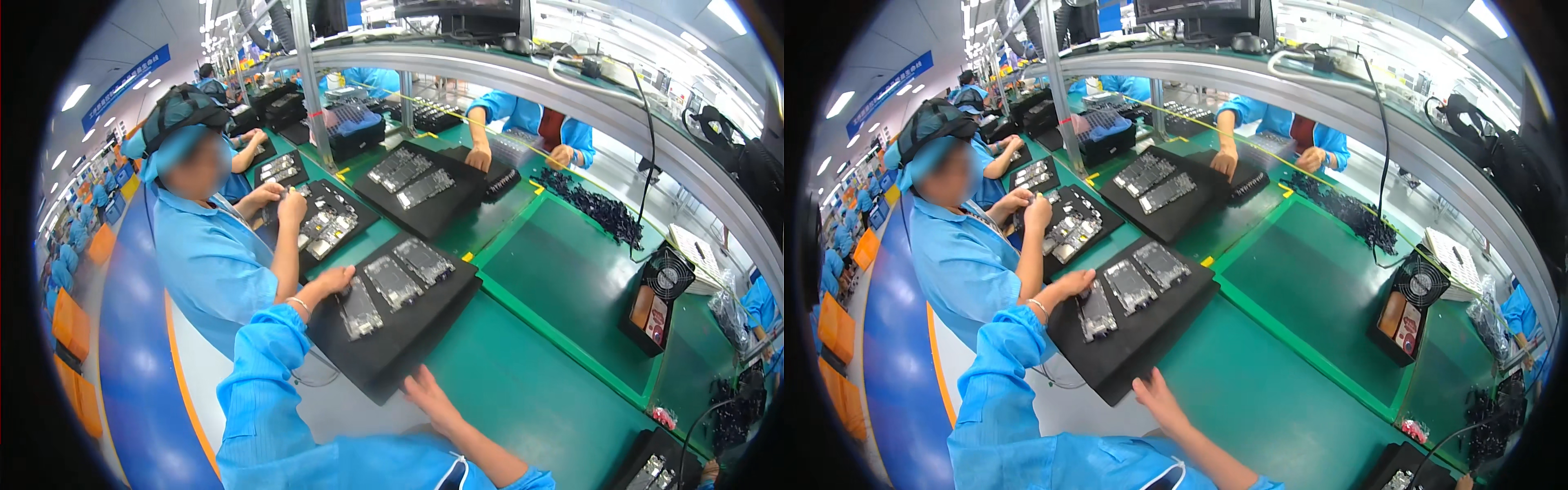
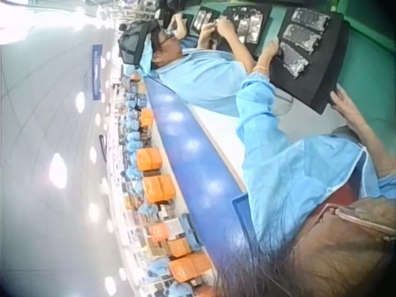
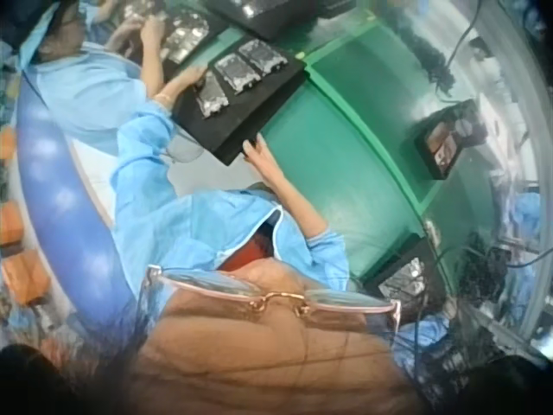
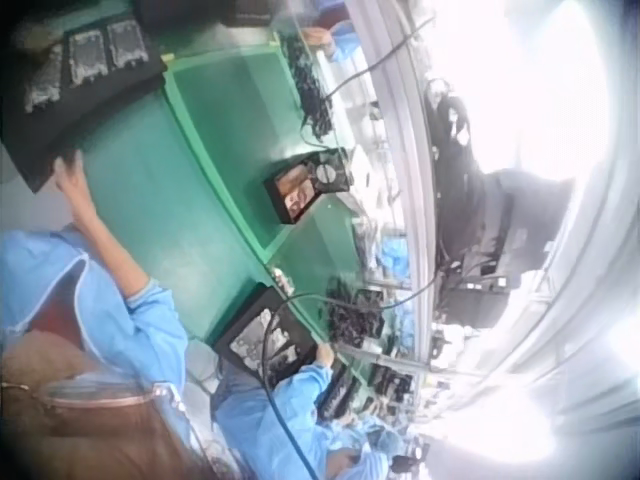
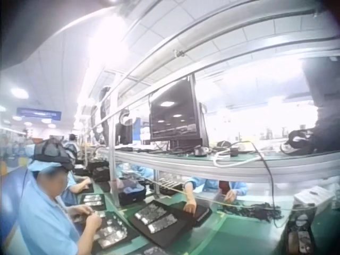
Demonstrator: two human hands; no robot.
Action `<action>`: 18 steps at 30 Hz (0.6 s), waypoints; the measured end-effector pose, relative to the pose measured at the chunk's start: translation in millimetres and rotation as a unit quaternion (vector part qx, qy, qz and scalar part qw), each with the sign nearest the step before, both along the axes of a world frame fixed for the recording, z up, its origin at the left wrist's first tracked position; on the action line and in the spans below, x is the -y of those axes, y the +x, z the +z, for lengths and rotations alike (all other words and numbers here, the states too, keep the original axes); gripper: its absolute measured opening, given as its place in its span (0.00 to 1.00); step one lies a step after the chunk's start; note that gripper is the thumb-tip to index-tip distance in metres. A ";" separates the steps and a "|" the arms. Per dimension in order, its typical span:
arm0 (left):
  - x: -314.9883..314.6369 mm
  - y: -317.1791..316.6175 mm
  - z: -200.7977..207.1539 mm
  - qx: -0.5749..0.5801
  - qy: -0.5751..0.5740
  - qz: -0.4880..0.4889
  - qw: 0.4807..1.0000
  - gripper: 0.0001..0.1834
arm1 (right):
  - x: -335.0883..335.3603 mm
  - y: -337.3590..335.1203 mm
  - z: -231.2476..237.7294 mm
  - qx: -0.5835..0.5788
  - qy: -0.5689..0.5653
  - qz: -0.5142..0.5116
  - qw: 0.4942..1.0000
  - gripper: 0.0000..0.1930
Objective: The person assembles small electronic components onto circuit boards at a workstation. They pick up small black parts from a pile and attach them to the boards, then place the boards into a black tray. The person repeats this process throughout the video.
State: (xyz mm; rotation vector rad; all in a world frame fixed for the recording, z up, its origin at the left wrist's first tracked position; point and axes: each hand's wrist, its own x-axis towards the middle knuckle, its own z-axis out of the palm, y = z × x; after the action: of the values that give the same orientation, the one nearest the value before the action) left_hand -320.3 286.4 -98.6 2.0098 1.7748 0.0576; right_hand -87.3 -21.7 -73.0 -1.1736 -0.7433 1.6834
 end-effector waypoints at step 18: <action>296.9 138.0 42.7 0.493 -0.617 0.167 0.590 0.29 | 130.3 266.4 -12.8 0.145 -0.016 -0.296 0.944 0.27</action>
State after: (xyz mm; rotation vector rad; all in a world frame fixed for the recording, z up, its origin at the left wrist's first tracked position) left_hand -182.4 -10.5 -55.9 0.3562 0.8350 0.0254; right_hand 179.2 -152.0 -85.8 -1.5068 -0.4656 1.0392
